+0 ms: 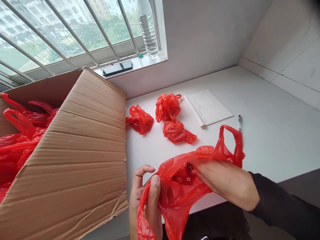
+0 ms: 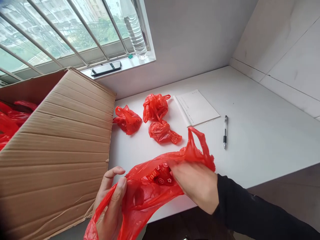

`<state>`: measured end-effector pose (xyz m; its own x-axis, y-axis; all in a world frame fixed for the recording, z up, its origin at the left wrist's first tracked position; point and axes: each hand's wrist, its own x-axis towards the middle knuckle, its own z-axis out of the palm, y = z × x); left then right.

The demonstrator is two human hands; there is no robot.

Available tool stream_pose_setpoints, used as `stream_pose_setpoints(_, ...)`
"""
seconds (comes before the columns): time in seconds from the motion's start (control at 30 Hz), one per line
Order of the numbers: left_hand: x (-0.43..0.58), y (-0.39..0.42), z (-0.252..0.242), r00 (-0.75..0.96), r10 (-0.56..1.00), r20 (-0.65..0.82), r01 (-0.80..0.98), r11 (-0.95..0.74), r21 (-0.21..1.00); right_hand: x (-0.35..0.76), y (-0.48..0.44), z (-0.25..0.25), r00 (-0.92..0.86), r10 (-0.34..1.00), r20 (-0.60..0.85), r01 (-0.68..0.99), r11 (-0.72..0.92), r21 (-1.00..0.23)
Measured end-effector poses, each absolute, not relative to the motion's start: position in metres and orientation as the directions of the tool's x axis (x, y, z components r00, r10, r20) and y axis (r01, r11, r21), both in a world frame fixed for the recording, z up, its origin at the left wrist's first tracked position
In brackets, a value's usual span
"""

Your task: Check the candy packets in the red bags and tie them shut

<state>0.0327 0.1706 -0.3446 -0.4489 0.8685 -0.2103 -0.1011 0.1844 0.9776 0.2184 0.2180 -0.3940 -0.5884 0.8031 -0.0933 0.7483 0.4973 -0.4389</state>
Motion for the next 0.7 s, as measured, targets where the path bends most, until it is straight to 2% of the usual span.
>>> stream_pose_setpoints(0.17,0.032,0.171,-0.352,-0.353,0.867,-0.353,-0.273,0.265,0.925,0.198,0.229,-0.408,-0.592,0.791,-0.155,0.757,0.48,-0.444)
stream_pose_setpoints(0.27,0.025,0.169,-0.353,-0.356,0.854,-0.379,-0.295,0.282,0.913,0.2,0.229,-0.412,-0.606,0.794,-0.049,0.706,0.509,-0.492)
stream_pose_setpoints(0.33,0.02,0.168,-0.353,-0.397,0.851,-0.344,-0.229,0.272,0.935,0.209,0.225,-0.41,-0.592,0.805,0.032,0.693,0.529,-0.49)
stream_pose_setpoints(0.43,0.02,0.167,-0.352,-0.457,0.855,-0.246,-0.136,0.206,0.969,0.222,0.219,-0.402,-0.512,0.854,0.097,0.772,0.506,-0.383)
stream_pose_setpoints(0.53,0.029,0.168,-0.353,-0.486,0.852,-0.196,-0.137,0.148,0.98,0.231,0.218,-0.395,-0.493,0.856,0.156,0.796,0.517,-0.316)
stream_pose_setpoints(0.7,0.035,0.166,-0.358,-0.454,0.88,-0.14,-0.203,0.051,0.978,0.237,0.223,-0.394,-0.544,0.837,0.051,0.809,0.54,-0.233)
